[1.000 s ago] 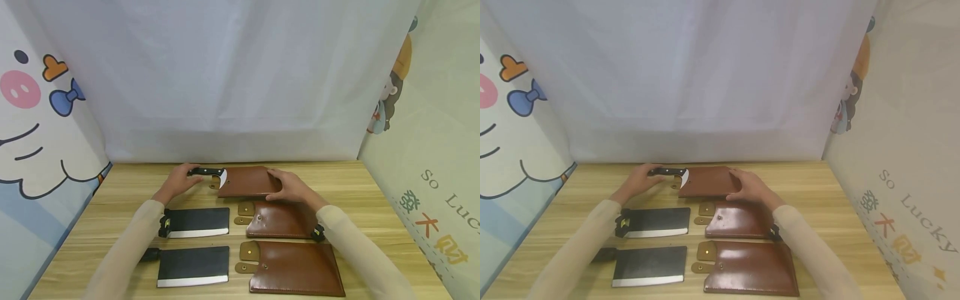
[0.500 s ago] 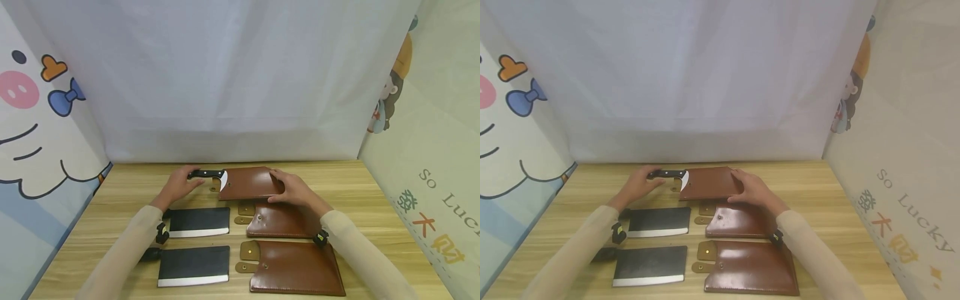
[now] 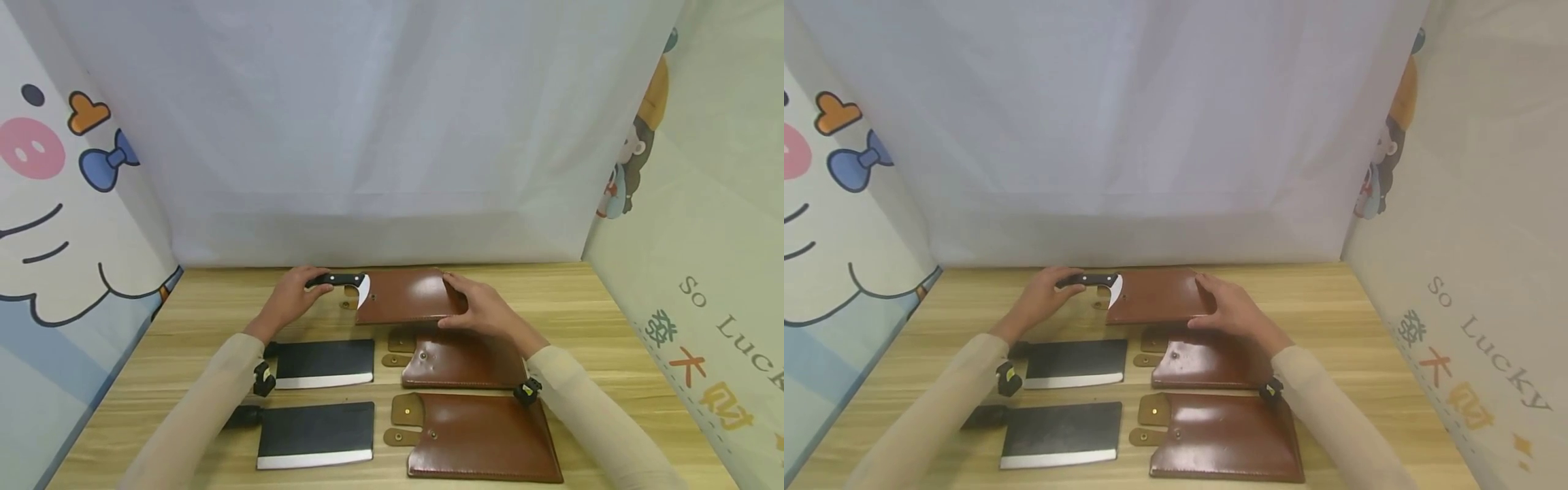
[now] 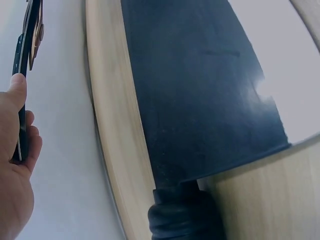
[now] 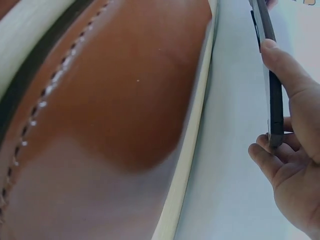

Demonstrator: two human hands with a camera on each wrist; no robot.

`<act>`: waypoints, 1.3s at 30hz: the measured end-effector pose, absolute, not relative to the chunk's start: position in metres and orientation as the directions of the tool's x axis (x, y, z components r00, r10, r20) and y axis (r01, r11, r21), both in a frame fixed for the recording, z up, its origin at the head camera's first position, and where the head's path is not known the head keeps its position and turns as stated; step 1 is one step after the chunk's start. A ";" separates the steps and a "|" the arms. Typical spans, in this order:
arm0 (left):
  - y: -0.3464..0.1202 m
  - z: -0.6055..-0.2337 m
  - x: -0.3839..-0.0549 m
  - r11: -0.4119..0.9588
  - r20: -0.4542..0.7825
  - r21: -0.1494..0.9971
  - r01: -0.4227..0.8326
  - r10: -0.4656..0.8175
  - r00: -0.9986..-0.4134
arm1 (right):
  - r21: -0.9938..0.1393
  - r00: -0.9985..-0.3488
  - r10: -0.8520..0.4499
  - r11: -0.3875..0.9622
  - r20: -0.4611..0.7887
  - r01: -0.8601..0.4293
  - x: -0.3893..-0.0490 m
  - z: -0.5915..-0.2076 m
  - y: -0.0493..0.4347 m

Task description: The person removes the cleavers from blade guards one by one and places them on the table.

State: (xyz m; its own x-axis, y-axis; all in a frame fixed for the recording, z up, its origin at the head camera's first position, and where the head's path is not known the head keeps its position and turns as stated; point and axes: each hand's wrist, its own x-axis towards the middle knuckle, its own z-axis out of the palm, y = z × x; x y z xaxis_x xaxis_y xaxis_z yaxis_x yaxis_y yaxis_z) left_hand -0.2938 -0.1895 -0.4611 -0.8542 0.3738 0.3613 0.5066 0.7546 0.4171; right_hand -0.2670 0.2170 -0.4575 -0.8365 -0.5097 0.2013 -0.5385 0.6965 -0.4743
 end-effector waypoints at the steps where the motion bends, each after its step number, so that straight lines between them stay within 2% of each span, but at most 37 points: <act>1: -0.189 -0.460 -0.294 0.753 0.367 0.413 0.512 0.378 -0.850 | -0.473 -0.835 -0.509 0.695 0.207 -0.541 -0.267 -0.457 0.217; 19: -0.195 -0.460 -0.288 0.765 0.347 0.364 0.532 0.418 -0.839 | -0.468 -0.841 -0.509 0.707 0.183 -0.530 -0.267 -0.459 0.223; 39: -0.214 -0.464 -0.289 0.766 0.342 0.393 0.508 0.392 -0.854 | -0.476 -0.847 -0.501 0.710 0.177 -0.519 -0.263 -0.460 0.231</act>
